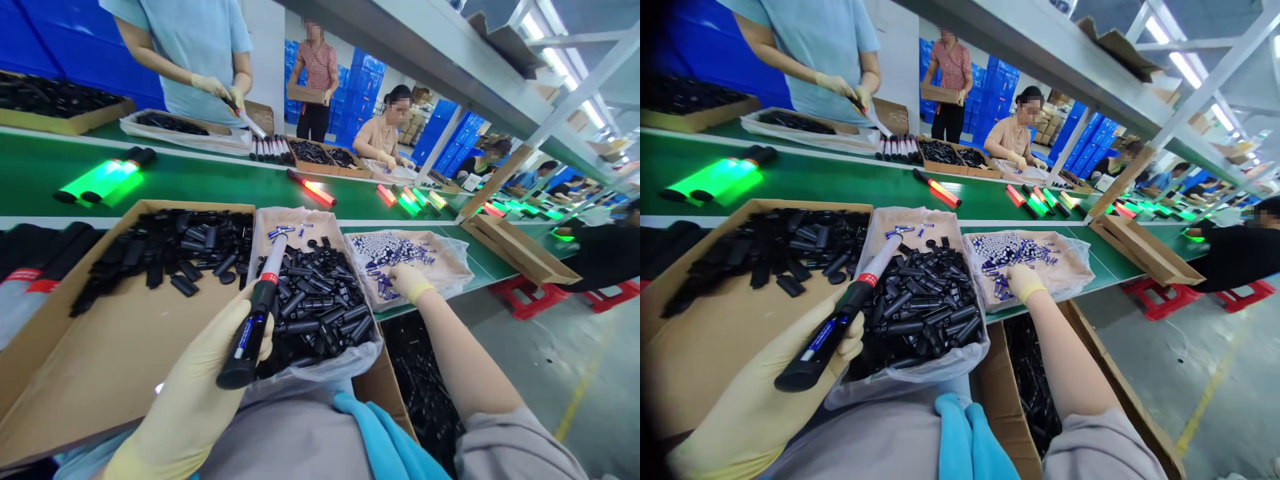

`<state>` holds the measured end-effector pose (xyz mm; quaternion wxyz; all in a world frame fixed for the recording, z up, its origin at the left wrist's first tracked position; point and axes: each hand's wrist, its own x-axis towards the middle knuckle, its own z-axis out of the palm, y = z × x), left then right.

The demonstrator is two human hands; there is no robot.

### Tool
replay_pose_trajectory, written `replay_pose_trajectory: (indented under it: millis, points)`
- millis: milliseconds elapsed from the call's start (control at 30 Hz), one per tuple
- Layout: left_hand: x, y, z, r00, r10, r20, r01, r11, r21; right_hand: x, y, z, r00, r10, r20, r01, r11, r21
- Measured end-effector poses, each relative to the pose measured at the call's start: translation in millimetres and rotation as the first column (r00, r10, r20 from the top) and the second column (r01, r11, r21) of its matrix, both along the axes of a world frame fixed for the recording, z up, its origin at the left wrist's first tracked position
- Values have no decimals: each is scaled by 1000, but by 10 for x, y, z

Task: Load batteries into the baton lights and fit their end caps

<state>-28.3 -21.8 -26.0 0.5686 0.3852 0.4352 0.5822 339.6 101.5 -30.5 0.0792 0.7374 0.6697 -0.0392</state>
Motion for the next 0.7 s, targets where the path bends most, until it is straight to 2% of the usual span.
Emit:
replay_pose_trajectory:
  millis: [67,133,233,300,333,367,400,433,467,533,600,700]
  points:
    - [-10,0,-40,999,-39,-30,39,999,-5,-15,32,-47,1000,17,10,-17,1000,-17]
    - [-22,-8,-49,998,-33,-59,33,999,2,-36,8,-23,999,50,2,-50,999,13]
    - [-20,-32,-23,991,-2,-132,9,998,59,-140,-172,127,991,124,-41,-119,986,113]
    - [5,-43,6,983,8,-185,7,997,82,-319,-382,274,964,243,-106,-215,951,224]
    - [22,-43,21,976,3,-218,18,996,91,-447,-502,357,924,351,-149,-293,904,313]
    - [39,-39,33,968,-8,-249,36,993,109,-599,-625,444,859,480,-178,-374,827,420]
    - [54,-31,42,960,-16,-280,60,987,148,-768,-741,535,769,614,-177,-451,718,531]
    - [62,-22,46,946,-31,-323,101,974,204,-949,-846,626,664,734,-140,-518,587,622]
    - [61,-14,43,925,-41,-379,152,951,268,-1133,-933,713,562,824,-74,-584,459,670]
    - [28,-8,11,877,-34,-480,245,890,385,-1483,-1044,854,414,907,76,-719,275,639]
    - [-48,-22,-51,846,-7,-534,291,845,450,-1766,-1084,928,318,931,180,-818,173,549]
    - [-191,-75,-129,835,44,-549,273,833,481,-2031,-1089,911,289,933,216,-846,144,513]
